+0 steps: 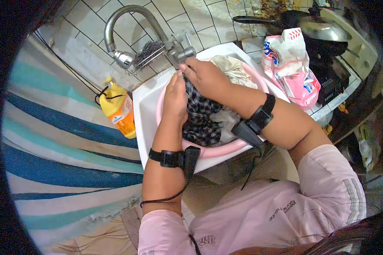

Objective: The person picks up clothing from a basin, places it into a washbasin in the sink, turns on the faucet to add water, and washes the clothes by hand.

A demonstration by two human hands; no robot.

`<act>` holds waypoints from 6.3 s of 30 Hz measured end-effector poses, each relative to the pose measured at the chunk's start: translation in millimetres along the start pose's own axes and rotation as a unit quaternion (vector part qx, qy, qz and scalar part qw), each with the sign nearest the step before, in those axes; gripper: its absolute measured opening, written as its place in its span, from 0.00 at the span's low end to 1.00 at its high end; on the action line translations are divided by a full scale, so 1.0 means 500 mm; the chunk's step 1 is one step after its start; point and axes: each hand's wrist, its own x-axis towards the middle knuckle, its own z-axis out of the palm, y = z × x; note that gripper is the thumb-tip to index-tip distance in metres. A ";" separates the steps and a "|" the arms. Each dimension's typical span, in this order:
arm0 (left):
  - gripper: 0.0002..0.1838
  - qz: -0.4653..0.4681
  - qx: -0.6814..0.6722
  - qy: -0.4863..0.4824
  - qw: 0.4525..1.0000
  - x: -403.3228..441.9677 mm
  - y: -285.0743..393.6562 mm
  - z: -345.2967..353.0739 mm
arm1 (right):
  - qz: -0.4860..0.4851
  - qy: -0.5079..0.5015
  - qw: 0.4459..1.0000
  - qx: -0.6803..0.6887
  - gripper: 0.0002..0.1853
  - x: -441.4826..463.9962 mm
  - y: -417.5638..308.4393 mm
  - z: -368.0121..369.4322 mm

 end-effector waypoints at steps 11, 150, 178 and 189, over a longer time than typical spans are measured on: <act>0.24 -0.034 -0.017 0.056 0.998 0.015 -0.031 -0.005 | 0.032 0.017 0.997 -0.073 0.18 0.009 0.051 0.018; 0.21 -0.230 -0.171 0.106 0.952 0.005 -0.019 -0.012 | -0.095 -0.038 0.995 -0.011 0.16 -0.025 -0.013 0.026; 0.24 -0.190 -0.109 0.125 0.968 -0.014 0.041 0.027 | 0.001 -0.023 1.000 -0.011 0.16 -0.013 0.005 0.005; 0.24 -0.172 -0.167 0.096 0.966 0.001 0.008 0.013 | 0.021 -0.061 0.998 0.010 0.17 0.012 0.077 0.029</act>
